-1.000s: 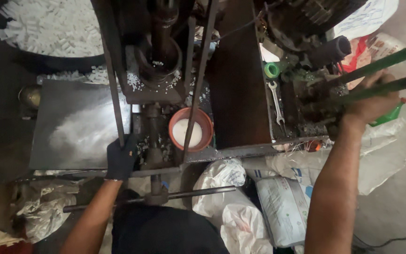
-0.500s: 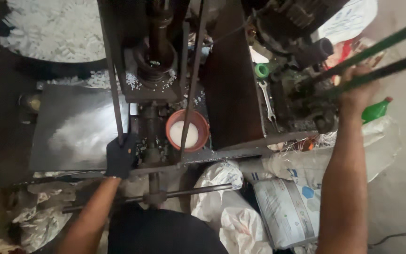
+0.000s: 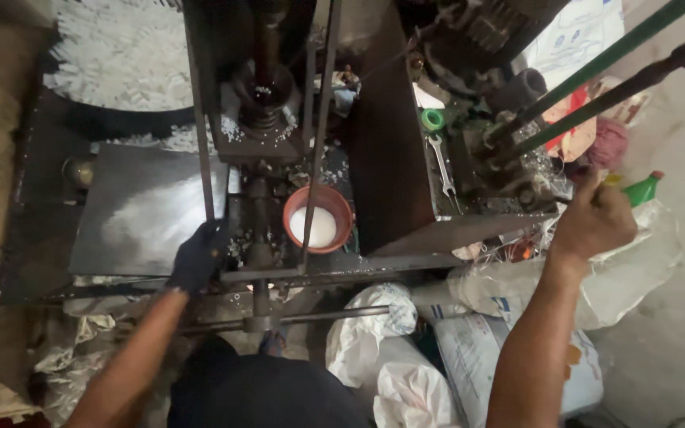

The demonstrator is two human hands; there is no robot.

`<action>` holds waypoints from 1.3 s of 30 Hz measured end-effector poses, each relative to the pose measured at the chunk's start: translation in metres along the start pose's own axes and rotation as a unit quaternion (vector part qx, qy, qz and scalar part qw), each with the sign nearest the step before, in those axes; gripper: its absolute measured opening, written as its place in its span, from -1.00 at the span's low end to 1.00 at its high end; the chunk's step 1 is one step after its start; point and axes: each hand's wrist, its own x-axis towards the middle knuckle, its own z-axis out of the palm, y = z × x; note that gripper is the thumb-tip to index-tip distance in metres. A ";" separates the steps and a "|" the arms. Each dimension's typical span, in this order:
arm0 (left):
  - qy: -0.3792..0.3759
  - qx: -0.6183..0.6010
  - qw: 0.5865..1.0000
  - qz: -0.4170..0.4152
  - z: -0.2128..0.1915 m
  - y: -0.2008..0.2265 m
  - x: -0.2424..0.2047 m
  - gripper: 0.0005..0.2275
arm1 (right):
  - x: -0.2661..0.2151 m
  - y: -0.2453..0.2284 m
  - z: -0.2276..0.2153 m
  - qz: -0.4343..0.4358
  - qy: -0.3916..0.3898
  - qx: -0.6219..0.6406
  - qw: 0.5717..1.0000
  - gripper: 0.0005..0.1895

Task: The person operates a manual lever on a machine that produces small white pellets. They repeatedly pull the lever down and release it, then use a gloved hand to clear or adjust the output area. The pellets accumulate on a metal tray and in a nearby red bowl.

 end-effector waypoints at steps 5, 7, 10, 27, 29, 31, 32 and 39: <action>-0.158 0.214 0.954 0.137 -0.059 -0.084 -0.055 -0.62 | 0.003 -0.014 -0.008 -0.005 -0.001 0.049 0.999 -0.83; -0.250 0.347 0.902 0.063 -0.071 -0.108 -0.077 -0.63 | 0.001 -0.010 -0.008 0.020 -0.010 0.076 0.997 -0.76; -0.375 0.518 0.766 -0.058 -0.078 -0.125 -0.109 -0.63 | -0.039 -0.012 0.001 0.032 0.016 0.202 0.979 -0.67; -0.483 0.426 0.765 0.026 -0.100 -0.098 -0.077 -0.70 | -0.431 -0.102 0.031 0.737 -0.096 0.597 0.301 -0.44; -0.494 0.415 0.764 0.016 -0.092 -0.103 -0.086 -0.69 | -0.427 -0.101 0.015 0.736 -0.095 0.588 0.320 -0.48; -0.494 0.415 0.764 0.015 -0.087 -0.112 -0.078 -0.67 | -0.410 -0.112 0.012 0.739 -0.067 0.590 0.318 -0.53; -0.478 0.413 0.775 0.017 -0.084 -0.118 -0.077 -0.66 | -0.395 -0.121 0.008 0.743 -0.059 0.565 0.353 -0.54; -0.403 0.444 0.800 -0.019 -0.038 -0.186 -0.079 -0.63 | -0.286 -0.284 -0.117 0.591 -0.190 0.566 0.542 -0.56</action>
